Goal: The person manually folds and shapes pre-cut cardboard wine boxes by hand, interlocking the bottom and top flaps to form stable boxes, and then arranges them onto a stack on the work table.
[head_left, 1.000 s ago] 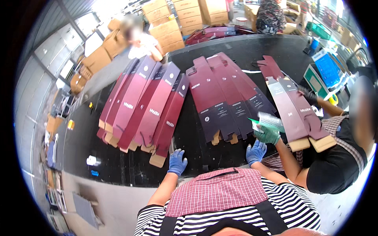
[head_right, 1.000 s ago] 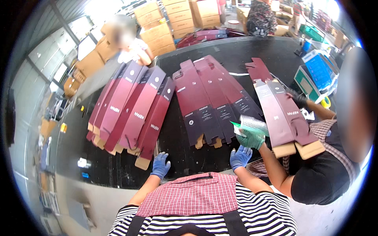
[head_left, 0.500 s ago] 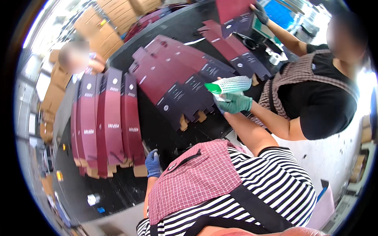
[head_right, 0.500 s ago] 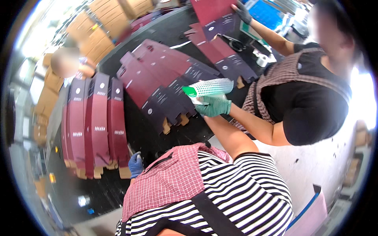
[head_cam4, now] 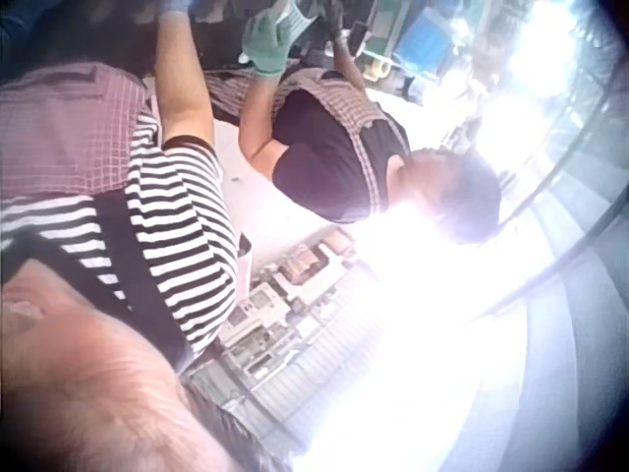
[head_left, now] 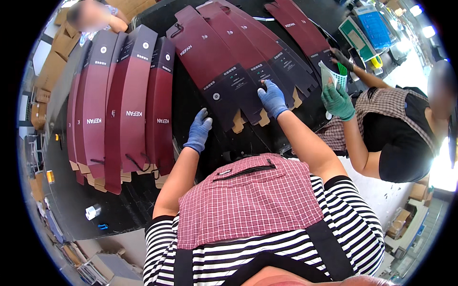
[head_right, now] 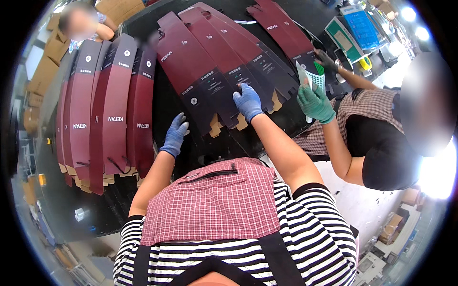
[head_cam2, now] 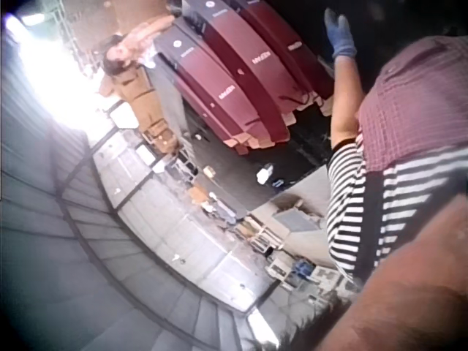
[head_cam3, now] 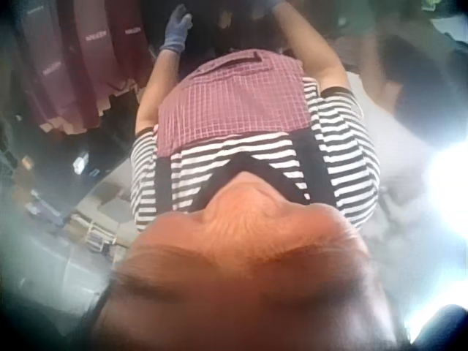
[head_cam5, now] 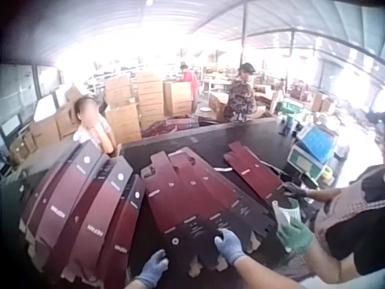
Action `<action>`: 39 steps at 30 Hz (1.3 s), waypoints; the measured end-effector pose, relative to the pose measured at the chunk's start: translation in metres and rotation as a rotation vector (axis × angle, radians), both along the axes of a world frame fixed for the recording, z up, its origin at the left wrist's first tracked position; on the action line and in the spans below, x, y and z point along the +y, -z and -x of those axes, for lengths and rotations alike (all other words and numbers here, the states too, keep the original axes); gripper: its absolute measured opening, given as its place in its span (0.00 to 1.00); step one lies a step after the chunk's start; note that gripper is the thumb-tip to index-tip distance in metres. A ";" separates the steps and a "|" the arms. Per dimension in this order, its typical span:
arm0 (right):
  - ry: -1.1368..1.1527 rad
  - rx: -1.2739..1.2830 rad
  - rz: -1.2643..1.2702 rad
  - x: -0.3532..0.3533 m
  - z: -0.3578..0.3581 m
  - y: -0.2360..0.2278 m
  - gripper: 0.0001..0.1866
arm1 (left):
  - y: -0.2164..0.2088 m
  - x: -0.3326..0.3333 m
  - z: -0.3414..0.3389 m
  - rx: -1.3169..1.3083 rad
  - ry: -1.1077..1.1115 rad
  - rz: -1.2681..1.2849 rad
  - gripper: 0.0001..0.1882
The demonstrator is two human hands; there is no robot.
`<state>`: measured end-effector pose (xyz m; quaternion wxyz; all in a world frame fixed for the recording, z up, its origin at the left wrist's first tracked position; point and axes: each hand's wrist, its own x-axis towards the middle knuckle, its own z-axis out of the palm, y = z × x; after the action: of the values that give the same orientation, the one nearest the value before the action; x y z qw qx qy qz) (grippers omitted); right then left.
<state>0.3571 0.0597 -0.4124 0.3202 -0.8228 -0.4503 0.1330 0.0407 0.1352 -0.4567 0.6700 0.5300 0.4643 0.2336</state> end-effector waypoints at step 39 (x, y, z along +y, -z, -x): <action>-0.544 0.754 -0.687 -0.045 0.068 -0.306 0.21 | -0.427 -0.110 0.057 -0.561 -0.624 -1.074 0.23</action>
<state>0.2891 0.0147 -0.1067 0.6615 -0.4219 -0.5179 0.3409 -0.0165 0.0249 -0.0293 0.3101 0.5497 0.2236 0.7428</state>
